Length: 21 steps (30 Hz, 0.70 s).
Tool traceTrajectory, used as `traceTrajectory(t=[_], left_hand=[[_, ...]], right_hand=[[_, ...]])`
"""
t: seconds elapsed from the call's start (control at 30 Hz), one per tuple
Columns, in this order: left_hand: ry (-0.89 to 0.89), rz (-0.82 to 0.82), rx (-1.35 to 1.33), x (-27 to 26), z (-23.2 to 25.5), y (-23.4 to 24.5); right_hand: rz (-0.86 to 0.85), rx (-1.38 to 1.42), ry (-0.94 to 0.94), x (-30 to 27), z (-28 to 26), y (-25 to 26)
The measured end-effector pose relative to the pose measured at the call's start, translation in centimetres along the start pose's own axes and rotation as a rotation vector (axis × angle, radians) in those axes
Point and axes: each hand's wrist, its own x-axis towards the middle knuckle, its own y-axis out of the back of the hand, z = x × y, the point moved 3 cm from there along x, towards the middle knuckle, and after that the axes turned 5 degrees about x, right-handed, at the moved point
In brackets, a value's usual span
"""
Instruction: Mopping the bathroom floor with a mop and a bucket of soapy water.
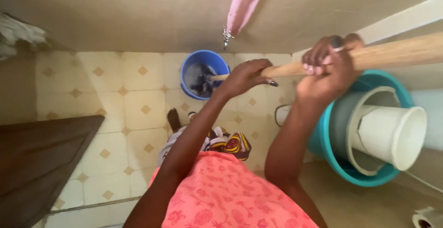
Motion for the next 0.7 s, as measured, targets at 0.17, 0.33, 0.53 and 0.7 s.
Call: traceTrajectory(t=[0.17,0.33,0.53,0.7], left_hand=[[0.01,0.071,-0.075,0.7,-2.6,-0.9],[0.049,0.175,-0.103,-1.4,-9.4,-2.0],[0.17,0.175,-0.035,-6.0,-19.5,-5.7],[0.074,0.283,0.207,-7.8,-20.4,-8.1]], right_hand=[[0.198,-0.089,-0.014,1.6,3.3,2.1],[0.311,-0.216,0.035,-1.5,13.9,6.6],[0.17,-0.169,-0.167,-5.9,17.6,9.4],[-0.015,-0.048,-0.093,-6.2,9.8,9.0]])
